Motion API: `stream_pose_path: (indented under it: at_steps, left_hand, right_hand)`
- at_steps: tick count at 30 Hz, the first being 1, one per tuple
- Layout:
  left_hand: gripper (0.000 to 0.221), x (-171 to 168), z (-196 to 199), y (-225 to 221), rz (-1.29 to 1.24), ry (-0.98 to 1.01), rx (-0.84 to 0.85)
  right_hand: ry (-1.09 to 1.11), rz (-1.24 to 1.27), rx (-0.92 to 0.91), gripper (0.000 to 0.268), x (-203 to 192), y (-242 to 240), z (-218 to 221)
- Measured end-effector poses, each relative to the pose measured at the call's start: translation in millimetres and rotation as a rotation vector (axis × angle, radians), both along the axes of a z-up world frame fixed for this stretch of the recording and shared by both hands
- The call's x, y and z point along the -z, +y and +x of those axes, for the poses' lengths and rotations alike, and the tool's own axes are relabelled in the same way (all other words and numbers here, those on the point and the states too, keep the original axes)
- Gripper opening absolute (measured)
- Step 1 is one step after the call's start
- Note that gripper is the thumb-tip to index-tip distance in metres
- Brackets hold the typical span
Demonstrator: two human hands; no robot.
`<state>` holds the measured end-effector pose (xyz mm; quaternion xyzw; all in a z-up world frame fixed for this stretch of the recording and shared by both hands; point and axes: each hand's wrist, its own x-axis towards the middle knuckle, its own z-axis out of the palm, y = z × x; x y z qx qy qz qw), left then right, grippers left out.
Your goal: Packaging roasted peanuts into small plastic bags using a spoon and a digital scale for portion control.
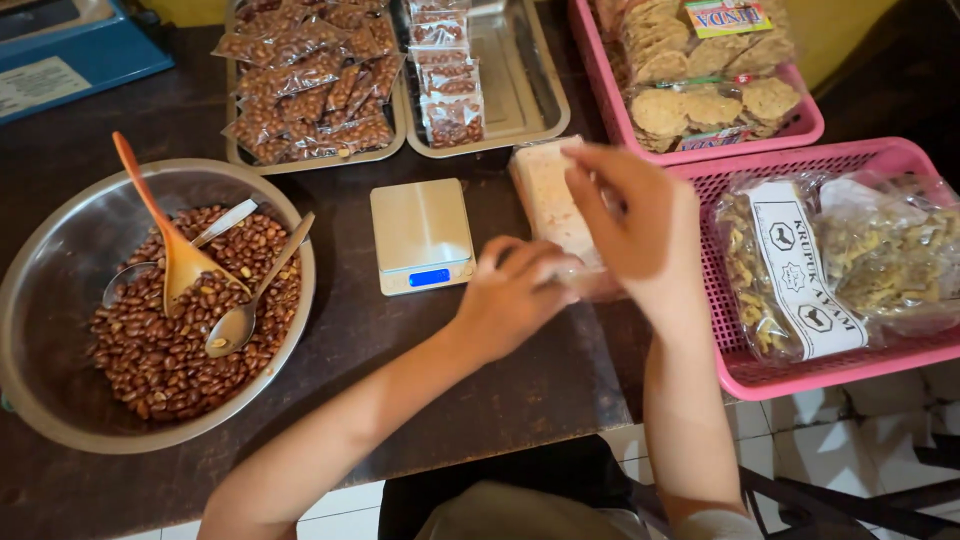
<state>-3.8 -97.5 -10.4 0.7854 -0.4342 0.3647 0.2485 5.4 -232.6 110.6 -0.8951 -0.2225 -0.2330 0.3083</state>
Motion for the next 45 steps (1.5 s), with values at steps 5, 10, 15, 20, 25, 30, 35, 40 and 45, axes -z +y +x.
stream_pose_path:
  at_steps: [5,10,15,20,25,30,35,40,45]
  left_hand:
    - [0.023,-5.4,8.7,1.8,-0.216,0.177,-0.076]
    - [0.025,-5.4,7.3,-2.9,-0.311,0.226,-0.095]
    - [0.021,-11.5,2.0,-1.9,-0.339,0.269,0.009]
    - [0.016,-16.9,-0.7,3.4,-0.506,0.136,0.181]
    - [0.013,-20.4,1.6,11.5,-0.694,0.237,0.222]
    - [0.012,-27.3,1.6,19.5,-0.906,0.520,0.097]
    - [0.021,-36.0,6.9,28.9,-1.002,0.729,0.025]
    - [0.015,-37.0,18.5,37.1,-1.057,0.815,-0.031]
    - [0.021,-42.7,18.6,49.6,-1.028,0.732,-0.101]
  right_hand:
    - [-0.035,-0.115,0.164,0.016,30.6,-9.1,-42.2]
    - [-0.035,-0.358,0.296,0.023,71.4,-22.6,-61.7]
    - [-0.128,-0.469,0.408,0.012,111.4,-36.1,-53.3]
    - [-0.271,-0.501,0.422,0.018,110.9,-33.9,-47.4]
    - [-0.305,-0.527,0.420,0.017,121.5,-52.3,-40.8]
    - [-0.350,-0.537,0.364,0.021,116.0,-45.2,-31.8]
    - [-0.179,-0.337,0.230,0.010,110.2,-30.8,-34.6]
    - [-0.098,-0.387,0.255,0.006,93.5,-25.9,-47.2]
    - [-0.008,-0.107,0.122,0.008,57.2,-6.1,-42.1]
